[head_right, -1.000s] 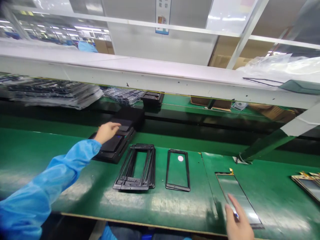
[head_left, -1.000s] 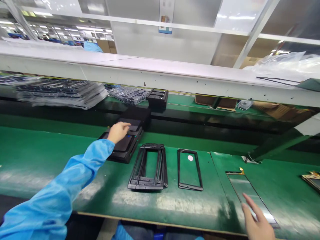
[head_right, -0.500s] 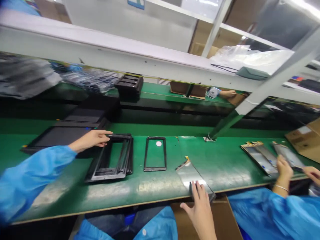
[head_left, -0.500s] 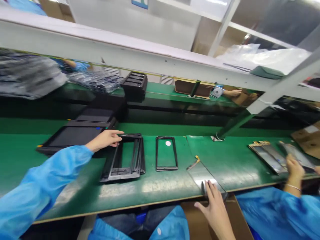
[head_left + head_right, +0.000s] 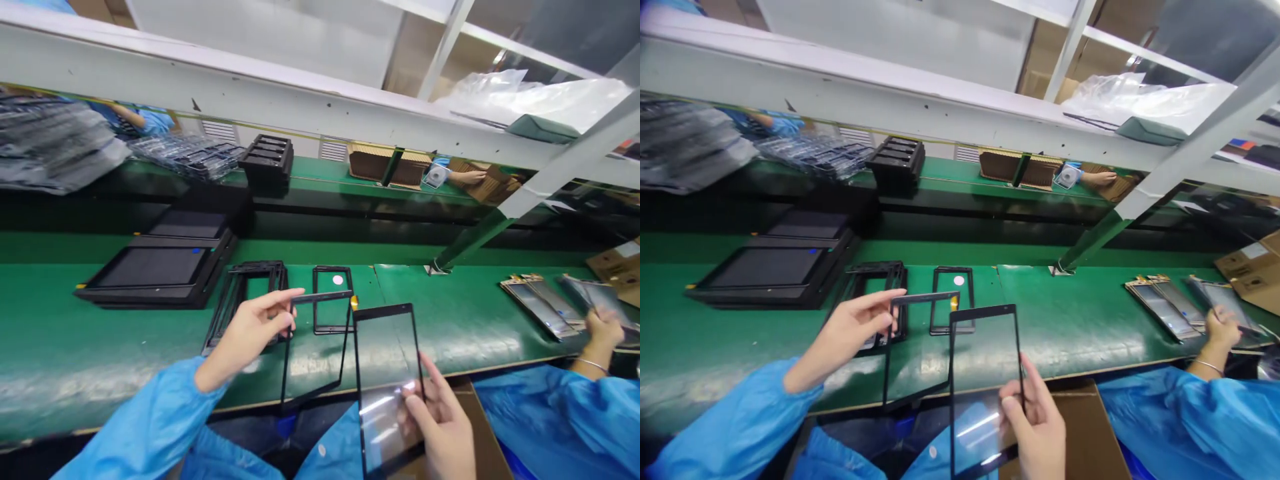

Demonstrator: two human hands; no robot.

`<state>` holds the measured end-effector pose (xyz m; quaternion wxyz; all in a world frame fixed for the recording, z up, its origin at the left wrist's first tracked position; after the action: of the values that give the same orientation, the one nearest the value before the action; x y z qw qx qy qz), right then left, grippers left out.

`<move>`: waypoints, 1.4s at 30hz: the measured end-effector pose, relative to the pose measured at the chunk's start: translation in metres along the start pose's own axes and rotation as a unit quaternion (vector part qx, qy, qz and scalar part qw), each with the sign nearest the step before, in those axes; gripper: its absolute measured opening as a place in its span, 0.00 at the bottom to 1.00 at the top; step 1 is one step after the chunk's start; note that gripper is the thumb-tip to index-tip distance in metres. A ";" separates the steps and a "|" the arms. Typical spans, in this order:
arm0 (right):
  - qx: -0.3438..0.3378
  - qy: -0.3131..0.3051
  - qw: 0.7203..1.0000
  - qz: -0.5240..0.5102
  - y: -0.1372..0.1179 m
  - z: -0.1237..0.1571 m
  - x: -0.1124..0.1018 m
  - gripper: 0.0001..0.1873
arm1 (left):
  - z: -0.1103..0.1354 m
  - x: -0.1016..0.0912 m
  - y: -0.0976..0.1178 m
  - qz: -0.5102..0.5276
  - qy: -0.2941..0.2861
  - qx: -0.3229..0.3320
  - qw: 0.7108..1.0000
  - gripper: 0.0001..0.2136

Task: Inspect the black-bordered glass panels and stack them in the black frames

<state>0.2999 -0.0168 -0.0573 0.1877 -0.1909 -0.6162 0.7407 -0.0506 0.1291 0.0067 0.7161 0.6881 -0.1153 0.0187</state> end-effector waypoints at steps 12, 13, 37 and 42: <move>0.075 -0.147 0.982 -0.089 0.018 0.030 0.077 0.34 | 0.024 0.007 0.010 -0.029 0.010 0.069 0.997 0.15; 0.075 -0.152 0.982 -0.086 0.017 0.030 0.078 0.33 | 0.025 0.007 0.010 -0.032 0.008 0.071 0.997 0.15; 0.018 -0.082 0.996 -0.030 0.014 0.040 0.083 0.36 | 0.034 0.018 -0.030 0.140 0.004 -0.071 0.988 0.23; 0.014 -0.094 0.995 -0.021 0.013 0.040 0.083 0.36 | 0.033 0.019 -0.036 0.161 0.000 -0.083 0.983 0.24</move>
<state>0.2075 -0.0103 -0.0676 0.1469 -0.1044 -0.6245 0.7600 -0.0295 0.0923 -0.0244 0.7586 0.5985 -0.2254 0.1243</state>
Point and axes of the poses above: each hand's wrist, its own z-axis away from the middle knuckle, its own x-axis out of the palm, y = z × x, the point moved 10 cm from there along -z, towards the middle knuckle, and after that the axes turned 7 degrees about z, right-handed, at the moved point
